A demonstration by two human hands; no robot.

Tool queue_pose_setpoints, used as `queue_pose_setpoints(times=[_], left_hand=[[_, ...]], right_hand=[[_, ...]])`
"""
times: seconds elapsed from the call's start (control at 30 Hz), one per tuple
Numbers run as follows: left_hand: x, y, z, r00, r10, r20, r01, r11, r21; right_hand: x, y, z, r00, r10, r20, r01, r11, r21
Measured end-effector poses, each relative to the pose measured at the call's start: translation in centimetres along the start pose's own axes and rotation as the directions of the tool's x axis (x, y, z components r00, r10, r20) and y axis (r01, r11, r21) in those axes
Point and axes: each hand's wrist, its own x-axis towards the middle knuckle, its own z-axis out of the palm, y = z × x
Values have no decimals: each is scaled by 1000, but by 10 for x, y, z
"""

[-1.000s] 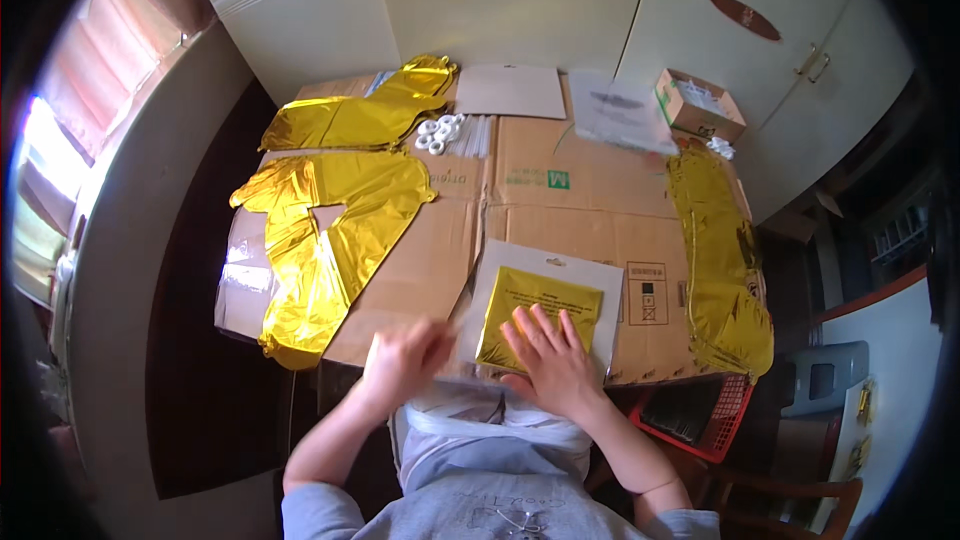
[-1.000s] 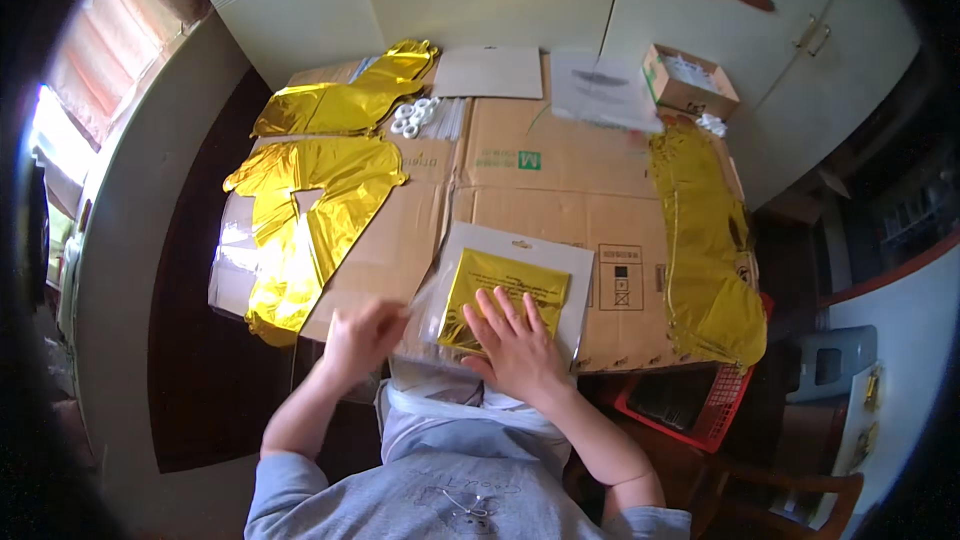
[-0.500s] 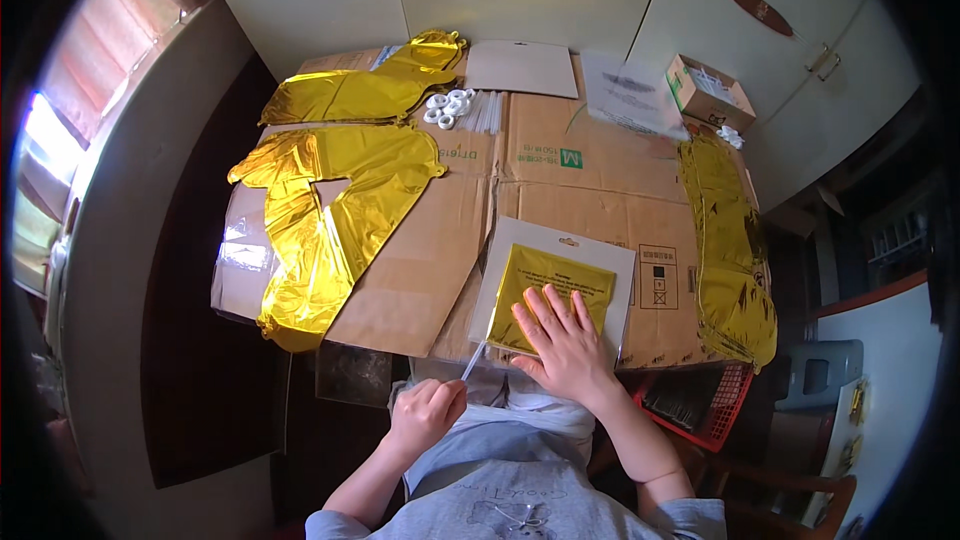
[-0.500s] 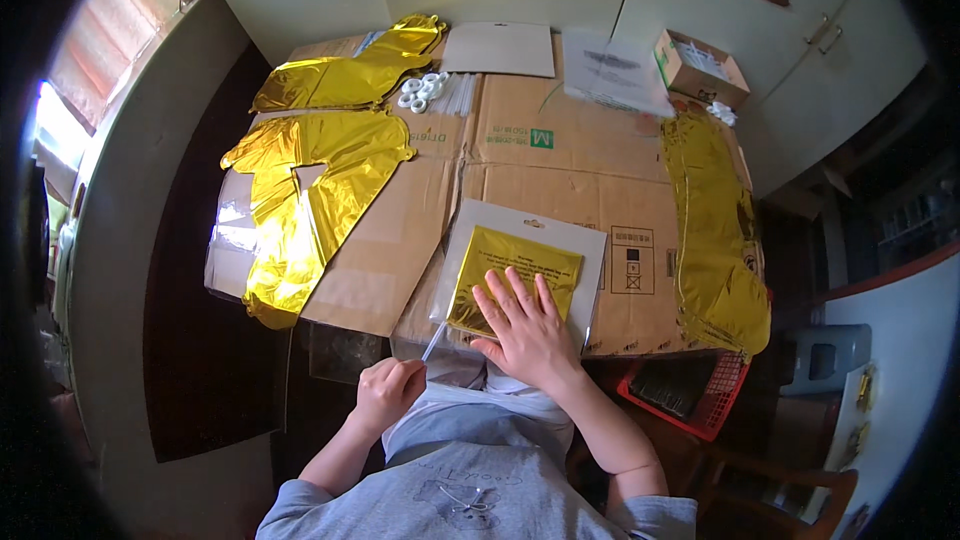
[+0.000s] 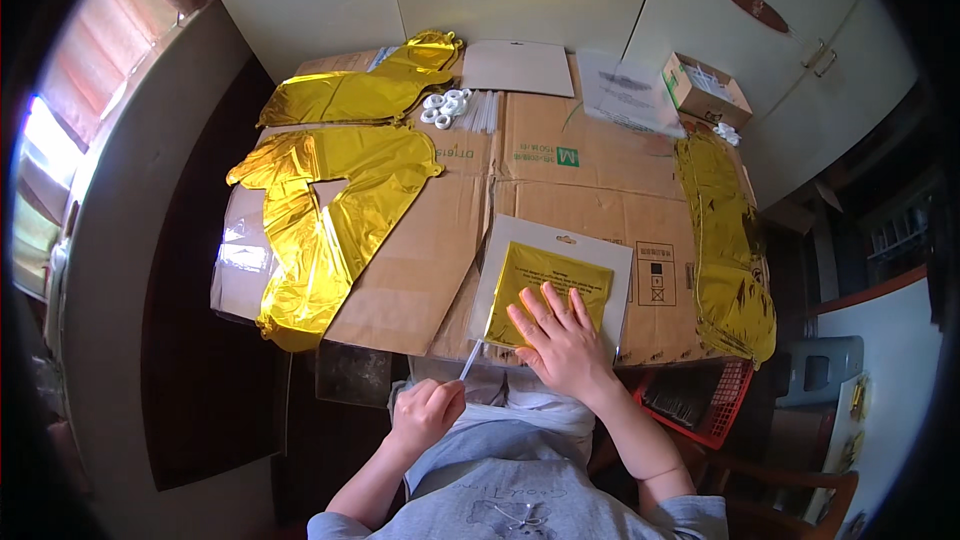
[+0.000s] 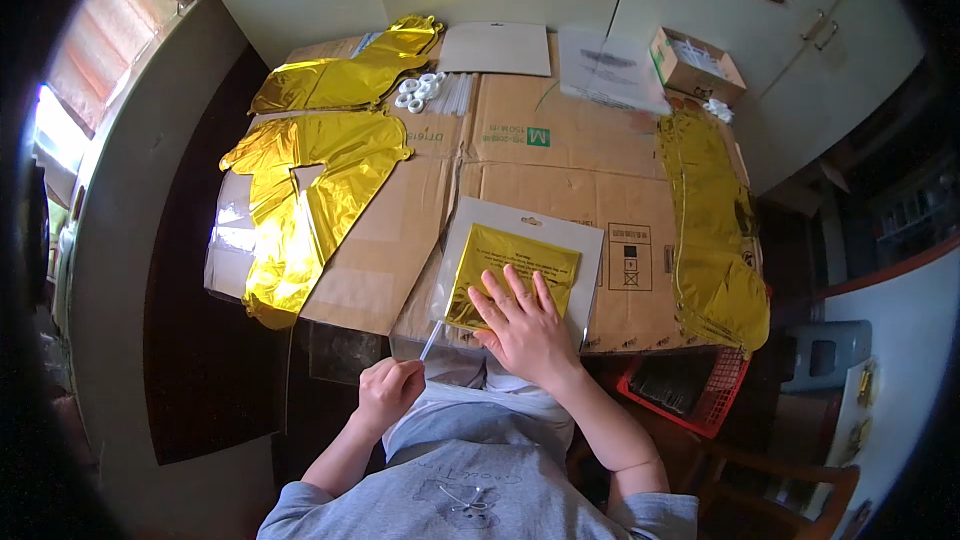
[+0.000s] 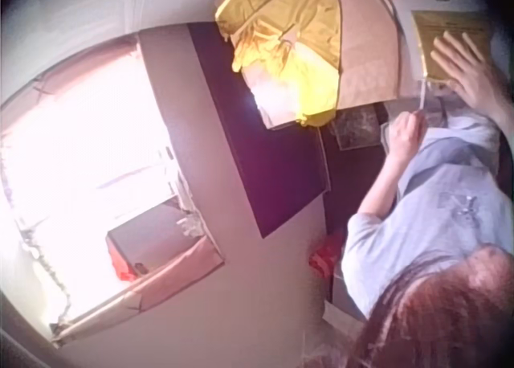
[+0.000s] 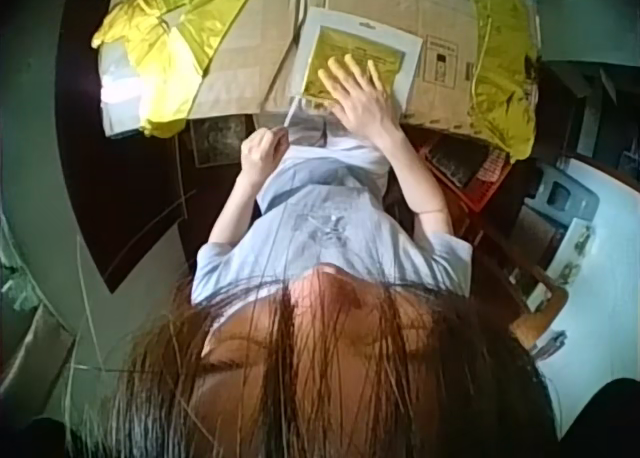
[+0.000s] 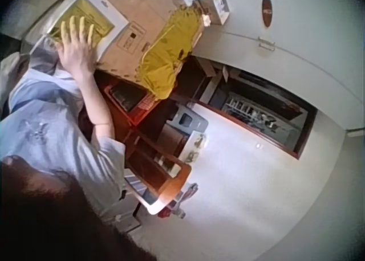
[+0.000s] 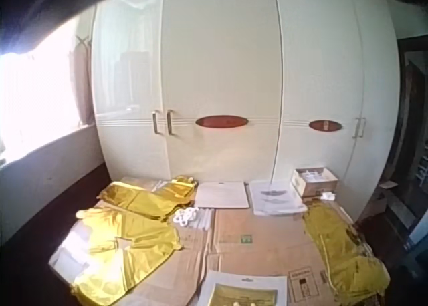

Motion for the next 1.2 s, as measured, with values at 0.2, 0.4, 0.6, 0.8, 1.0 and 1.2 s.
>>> queue_pose_setpoints(times=[0.2,0.4,0.6,0.8,1.0,1.2], left_hand=[[1,4,0,999,37,20,-37,999,-1],[-3,1,4,998,53,-22,-53,998,21],[-1,0,7,1000,-3,-28,6,996,89],[38,4,14,999,-14,-33,20,984,180],[55,1,26,999,-37,0,37,985,166],[54,-3,23,999,-34,31,30,994,104]], right_hand=[[0,1,1,998,7,-61,-4,999,46],[0,1,2,998,6,-65,-3,999,52],[0,1,2,997,2,-73,2,998,55],[-1,1,1,998,-2,-60,5,999,52],[0,2,4,998,-11,-68,15,999,52],[-2,2,3,999,-3,-44,5,998,60]])
